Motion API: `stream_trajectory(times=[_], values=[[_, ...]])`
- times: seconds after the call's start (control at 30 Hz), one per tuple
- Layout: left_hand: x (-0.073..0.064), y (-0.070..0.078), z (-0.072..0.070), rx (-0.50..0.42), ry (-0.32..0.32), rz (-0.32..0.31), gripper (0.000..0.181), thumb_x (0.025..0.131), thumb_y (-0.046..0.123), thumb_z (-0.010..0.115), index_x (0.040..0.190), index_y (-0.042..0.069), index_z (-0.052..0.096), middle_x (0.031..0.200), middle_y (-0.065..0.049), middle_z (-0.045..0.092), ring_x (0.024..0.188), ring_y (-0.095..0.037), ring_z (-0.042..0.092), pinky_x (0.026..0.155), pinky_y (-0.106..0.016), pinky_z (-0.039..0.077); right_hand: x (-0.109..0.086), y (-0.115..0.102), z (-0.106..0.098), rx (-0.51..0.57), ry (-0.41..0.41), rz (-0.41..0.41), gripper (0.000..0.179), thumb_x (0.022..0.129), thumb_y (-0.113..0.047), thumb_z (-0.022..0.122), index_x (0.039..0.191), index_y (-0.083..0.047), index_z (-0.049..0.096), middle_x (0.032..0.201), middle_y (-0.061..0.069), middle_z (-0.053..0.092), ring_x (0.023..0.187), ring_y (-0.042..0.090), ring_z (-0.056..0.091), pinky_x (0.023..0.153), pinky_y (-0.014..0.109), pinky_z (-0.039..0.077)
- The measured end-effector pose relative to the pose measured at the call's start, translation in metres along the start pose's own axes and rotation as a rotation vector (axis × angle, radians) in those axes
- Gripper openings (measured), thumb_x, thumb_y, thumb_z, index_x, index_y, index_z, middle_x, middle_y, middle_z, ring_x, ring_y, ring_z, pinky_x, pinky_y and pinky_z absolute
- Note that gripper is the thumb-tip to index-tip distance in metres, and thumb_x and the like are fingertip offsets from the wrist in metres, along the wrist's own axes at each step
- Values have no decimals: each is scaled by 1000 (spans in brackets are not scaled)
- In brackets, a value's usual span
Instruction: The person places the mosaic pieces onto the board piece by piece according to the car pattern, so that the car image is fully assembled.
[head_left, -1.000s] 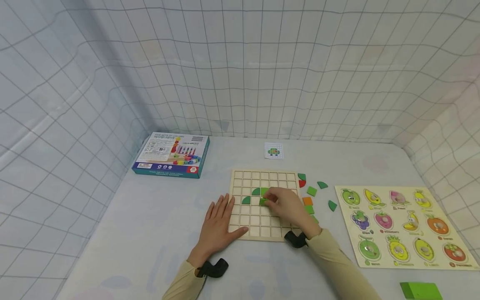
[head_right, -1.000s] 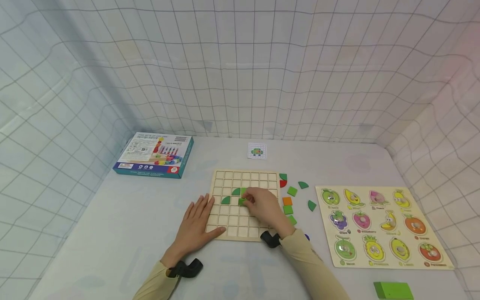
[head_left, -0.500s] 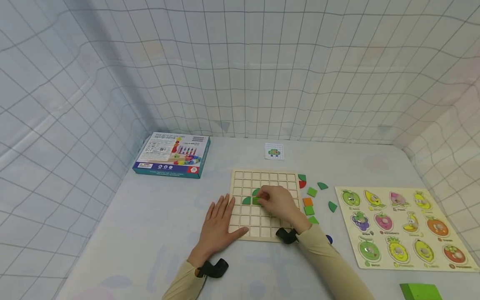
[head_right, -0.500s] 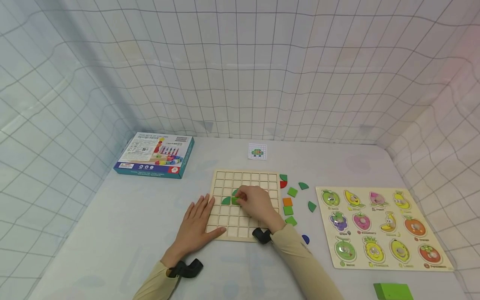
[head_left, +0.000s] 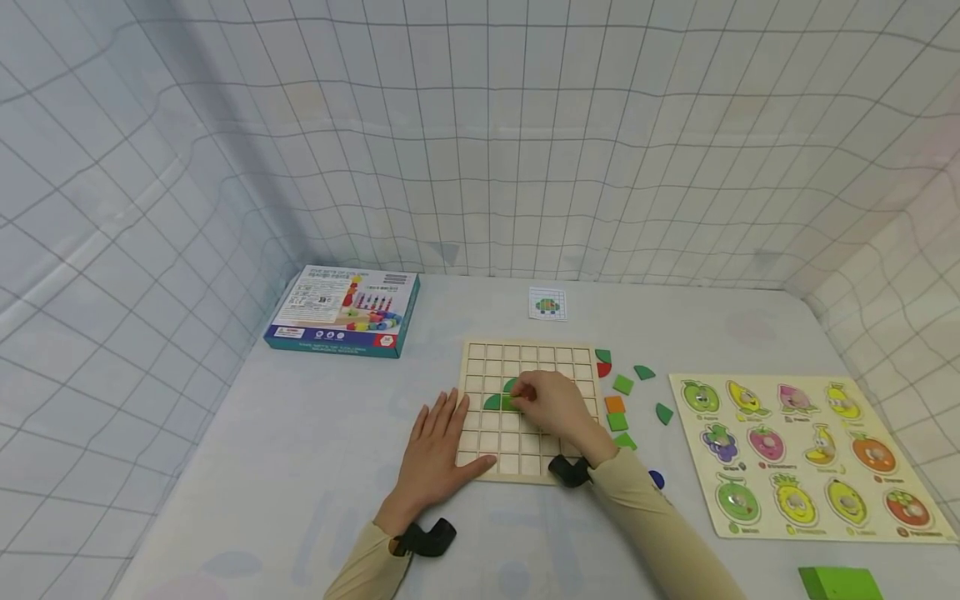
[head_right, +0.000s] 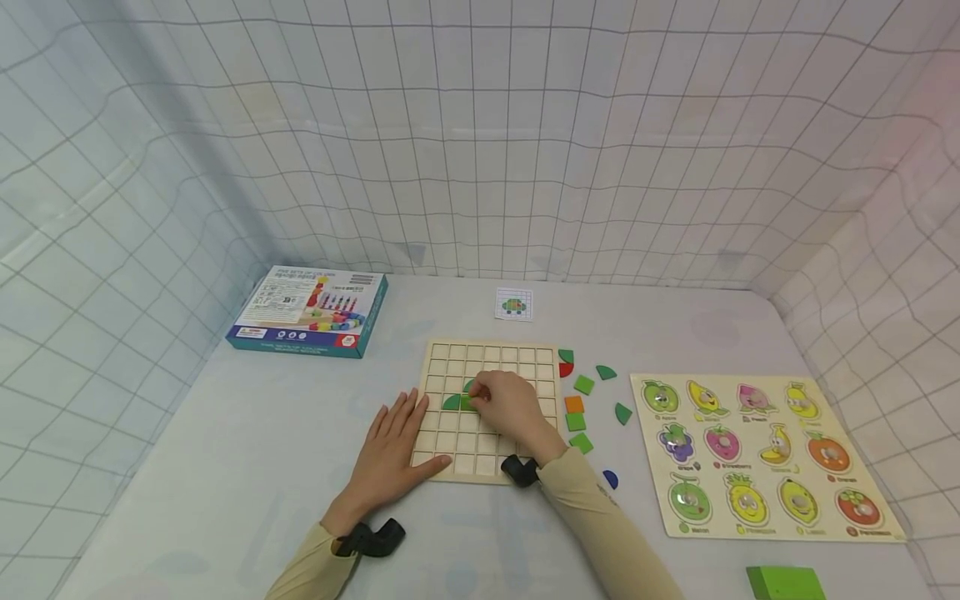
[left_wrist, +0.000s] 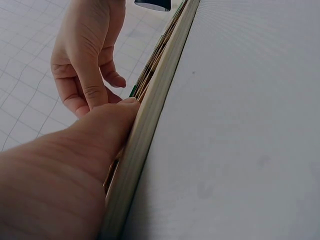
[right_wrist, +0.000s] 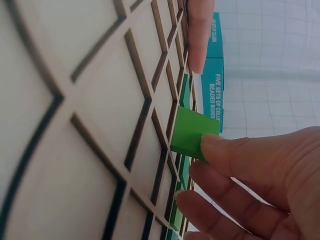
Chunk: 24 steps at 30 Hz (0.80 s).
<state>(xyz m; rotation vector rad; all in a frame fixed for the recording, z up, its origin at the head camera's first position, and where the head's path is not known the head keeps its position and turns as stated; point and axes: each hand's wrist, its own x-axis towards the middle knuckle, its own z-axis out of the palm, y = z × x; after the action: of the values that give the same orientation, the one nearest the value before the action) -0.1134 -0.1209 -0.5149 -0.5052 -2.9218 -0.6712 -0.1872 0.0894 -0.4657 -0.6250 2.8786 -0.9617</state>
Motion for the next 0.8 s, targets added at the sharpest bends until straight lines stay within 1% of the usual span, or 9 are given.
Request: stream_trajectory(times=[0.17, 0.4, 0.5, 0.8], values=[[0, 0, 0, 6, -2, -3, 96, 81, 62, 60, 150, 4, 26, 154, -15, 22, 142, -28, 11, 112, -47, 5, -1, 1, 0, -30, 2, -9, 3, 83, -12, 73, 84, -14, 71, 79, -7, 59, 70, 9, 54, 63, 28, 46], [-1, 0, 0, 7, -1, 0, 96, 81, 62, 60, 150, 4, 27, 154, -15, 22, 142, -28, 12, 112, -47, 5, -2, 2, 1, -92, 0, -40, 8, 83, -9, 71, 90, -12, 73, 80, -6, 57, 71, 10, 53, 65, 28, 47], [-1, 0, 0, 11, -2, -1, 96, 81, 62, 60, 150, 4, 26, 154, -15, 22, 142, -28, 12, 112, -47, 5, -3, 1, 0, -109, 3, -47, 9, 83, -10, 72, 92, -12, 74, 78, -6, 55, 70, 9, 51, 63, 27, 46], [0, -1, 1, 17, 6, 7, 96, 81, 62, 60, 150, 5, 26, 154, -15, 22, 142, -28, 12, 112, -47, 5, -3, 1, 0, -148, -18, -21, 10, 86, -13, 69, 94, -14, 76, 73, -8, 50, 65, 9, 45, 54, 25, 40]])
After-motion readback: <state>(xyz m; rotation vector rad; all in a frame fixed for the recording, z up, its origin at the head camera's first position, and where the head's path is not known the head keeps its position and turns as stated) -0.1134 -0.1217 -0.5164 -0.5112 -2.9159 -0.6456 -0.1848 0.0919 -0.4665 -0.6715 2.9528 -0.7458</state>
